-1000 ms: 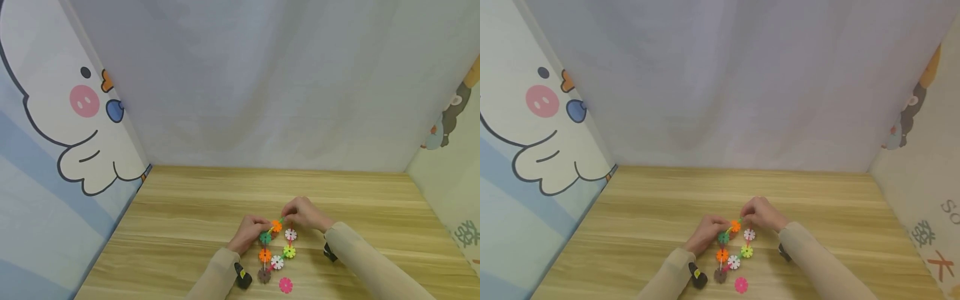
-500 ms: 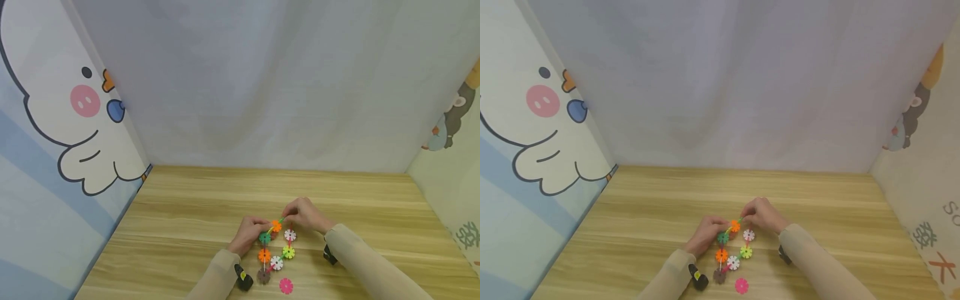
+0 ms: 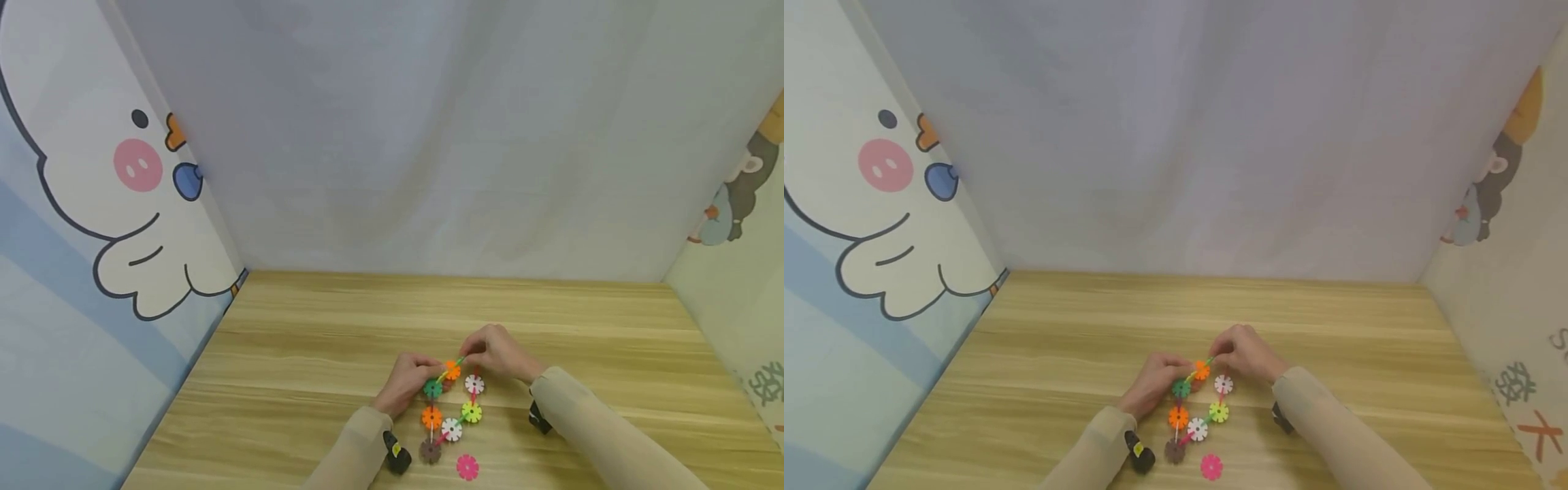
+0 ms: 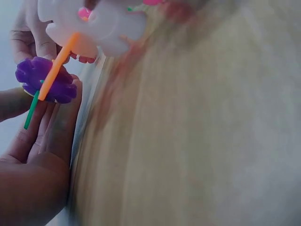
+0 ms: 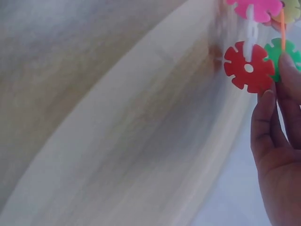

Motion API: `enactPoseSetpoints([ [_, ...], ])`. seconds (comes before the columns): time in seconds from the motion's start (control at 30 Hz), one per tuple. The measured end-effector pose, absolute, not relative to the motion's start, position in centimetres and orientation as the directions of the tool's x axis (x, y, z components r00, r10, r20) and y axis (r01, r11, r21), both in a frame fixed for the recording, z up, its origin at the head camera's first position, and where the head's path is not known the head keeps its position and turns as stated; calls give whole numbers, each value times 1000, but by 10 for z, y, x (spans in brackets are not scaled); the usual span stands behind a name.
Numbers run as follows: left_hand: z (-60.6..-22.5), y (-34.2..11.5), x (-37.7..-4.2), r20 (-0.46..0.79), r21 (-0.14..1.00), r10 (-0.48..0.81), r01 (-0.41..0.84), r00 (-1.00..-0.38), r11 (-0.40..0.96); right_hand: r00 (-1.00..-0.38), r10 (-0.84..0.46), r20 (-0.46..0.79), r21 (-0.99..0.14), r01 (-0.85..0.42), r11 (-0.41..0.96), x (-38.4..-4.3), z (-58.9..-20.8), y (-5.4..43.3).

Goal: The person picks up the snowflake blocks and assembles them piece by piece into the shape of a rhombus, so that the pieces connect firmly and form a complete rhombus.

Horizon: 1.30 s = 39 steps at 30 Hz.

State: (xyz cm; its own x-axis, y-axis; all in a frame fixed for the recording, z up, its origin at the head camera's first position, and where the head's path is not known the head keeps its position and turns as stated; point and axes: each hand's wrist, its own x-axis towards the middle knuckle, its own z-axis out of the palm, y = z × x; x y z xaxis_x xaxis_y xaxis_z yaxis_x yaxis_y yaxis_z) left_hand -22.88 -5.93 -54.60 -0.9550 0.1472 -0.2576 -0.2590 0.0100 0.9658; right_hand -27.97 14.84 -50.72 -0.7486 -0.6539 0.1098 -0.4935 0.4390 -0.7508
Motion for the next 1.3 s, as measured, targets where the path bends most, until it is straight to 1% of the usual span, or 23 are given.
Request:
enactPoseSetpoints([
  [0.13, -545, -59, -229, -253, 966, 156, -257, -955, -6, -752, -651, 100, -766, -476, 432, -278, -506, 148],
  [0.3, -545, -59, -229, -244, 969, 162, -245, -956, 12, -764, -639, 86, -778, -452, 436, -274, -505, 150],
  [0.43, -546, -59, -229, -221, 975, 148, -214, -964, 61, -798, -590, 121, -750, -463, 473, -269, -506, 155],
  [0.6, -546, -61, -229, -206, 975, 128, -193, -970, 106, -843, -521, 136, -732, -440, 521, -262, -509, 164],
  [0.73, -545, -60, -229, -197, 977, 124, -184, -973, 110, -877, -466, 122, -728, -398, 559, -256, -512, 173],
  [0.83, -545, -58, -229, -199, 977, 123, -188, -972, 102, -911, -404, 87, -727, -335, 599, -253, -515, 181],
  [0.97, -546, -56, -230, -198, 978, 118, -188, -973, 89, -941, -338, 24, -729, -248, 638, -247, -519, 191],
  [1.1, -547, -56, -230, -196, 978, 114, -186, -974, 93, -950, -313, -12, -729, -206, 653, -241, -521, 197],
  [1.3, -547, -58, -229, -211, 976, 114, -203, -971, 75, -933, -359, -15, -726, -236, 646, -231, -524, 199],
])
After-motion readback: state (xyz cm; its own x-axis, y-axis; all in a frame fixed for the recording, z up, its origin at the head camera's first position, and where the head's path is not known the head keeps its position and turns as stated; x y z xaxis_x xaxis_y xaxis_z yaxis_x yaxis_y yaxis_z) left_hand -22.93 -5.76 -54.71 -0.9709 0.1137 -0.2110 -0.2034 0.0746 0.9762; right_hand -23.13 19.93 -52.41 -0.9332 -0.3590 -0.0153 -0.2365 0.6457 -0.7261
